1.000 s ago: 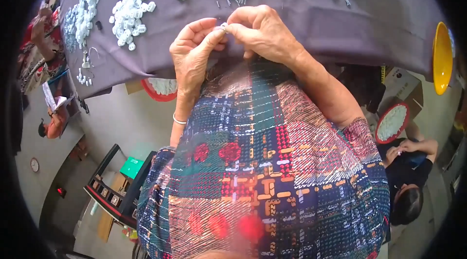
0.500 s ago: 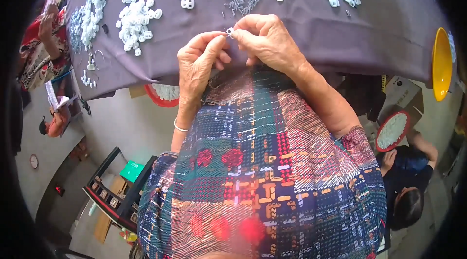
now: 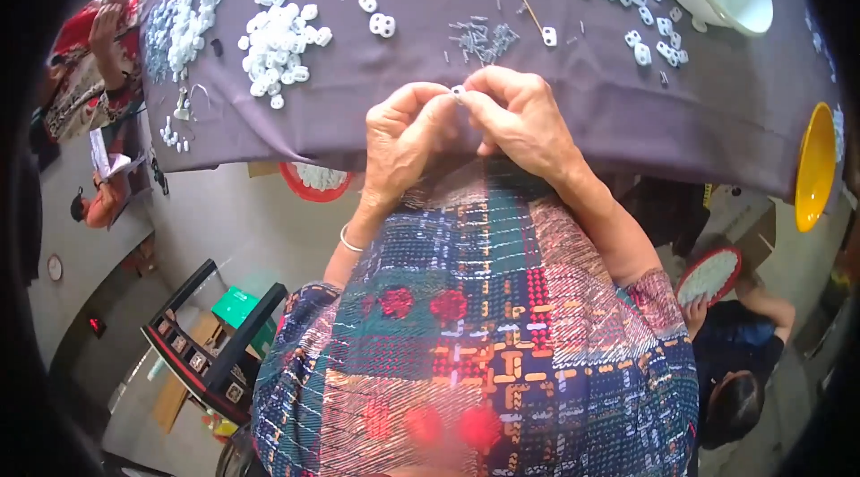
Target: The person assembles plastic components by fitting springs and plastic pieces together by hand, then sweeps the assembled pieces into a basket.
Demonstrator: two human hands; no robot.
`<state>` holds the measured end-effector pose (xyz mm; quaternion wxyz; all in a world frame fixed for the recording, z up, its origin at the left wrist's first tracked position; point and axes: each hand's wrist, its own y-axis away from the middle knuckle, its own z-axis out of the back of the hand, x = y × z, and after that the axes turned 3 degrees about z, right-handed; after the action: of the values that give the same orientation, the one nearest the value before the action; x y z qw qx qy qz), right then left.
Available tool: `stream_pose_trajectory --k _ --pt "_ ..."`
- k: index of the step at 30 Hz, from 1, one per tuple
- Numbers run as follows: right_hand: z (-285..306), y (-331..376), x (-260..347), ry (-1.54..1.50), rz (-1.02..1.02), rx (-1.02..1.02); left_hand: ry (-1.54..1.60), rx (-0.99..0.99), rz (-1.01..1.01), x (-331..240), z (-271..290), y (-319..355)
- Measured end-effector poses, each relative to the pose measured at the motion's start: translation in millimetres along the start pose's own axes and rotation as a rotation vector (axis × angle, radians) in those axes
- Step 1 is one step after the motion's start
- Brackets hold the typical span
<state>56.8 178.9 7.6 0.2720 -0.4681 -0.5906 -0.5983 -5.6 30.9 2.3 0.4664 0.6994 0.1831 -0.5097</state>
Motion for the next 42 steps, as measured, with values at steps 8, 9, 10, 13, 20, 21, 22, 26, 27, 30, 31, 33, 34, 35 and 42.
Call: stream_pose_trajectory --k 8,9,10,13,20,21,22,26,27,30,31,33,34,35,42 --pt "-1 -1 3 0.026 0.010 0.023 0.013 0.006 0.016 0 3 0" --pt "-1 -1 4 0.030 0.009 0.021 0.014 0.003 0.010 1 4 -1" --pt "-1 -1 3 0.033 0.016 0.025 0.010 0.006 0.005 3 5 -1" --pt "-1 -2 1 -0.022 0.012 0.022 -0.010 -0.019 -0.022 -2 2 1" --pt "0 -3 -2 -0.063 0.016 -0.005 -0.050 -0.247 -0.301 -3 9 -4" --pt "1 -3 -2 -0.056 0.011 -0.007 -0.125 -0.315 -0.326 -7 16 -10" --pt "2 -1 -1 -0.057 0.017 -0.010 -0.200 -0.384 -0.351 -11 23 -18" --pt "2 -1 -2 -0.073 0.001 -0.011 -0.712 -0.479 -0.631 -15 42 -59" --pt "2 -1 -2 -0.075 0.001 -0.005 -0.714 -0.477 -0.635 -16 42 -62" --pt "2 -1 -4 -0.079 -0.003 -0.003 -0.798 -0.453 -0.685 -19 36 -66" --pt "2 -2 -5 -0.084 -0.009 -0.008 -0.809 -0.449 -0.711 -20 32 -64" --pt "2 -1 -4 -0.089 0.004 -0.007 -0.822 -0.445 -0.739 -18 29 -57" --pt "2 -1 -5 -0.092 0.001 -0.007 -0.705 -0.417 -0.683 -14 29 -52" --pt "2 -2 -5 -0.093 0.010 -0.004 -0.588 -0.390 -0.625 -11 29 -47" --pt "4 -2 -3 -0.082 -0.003 -0.007 -0.435 -0.437 -0.530 7 33 -24"
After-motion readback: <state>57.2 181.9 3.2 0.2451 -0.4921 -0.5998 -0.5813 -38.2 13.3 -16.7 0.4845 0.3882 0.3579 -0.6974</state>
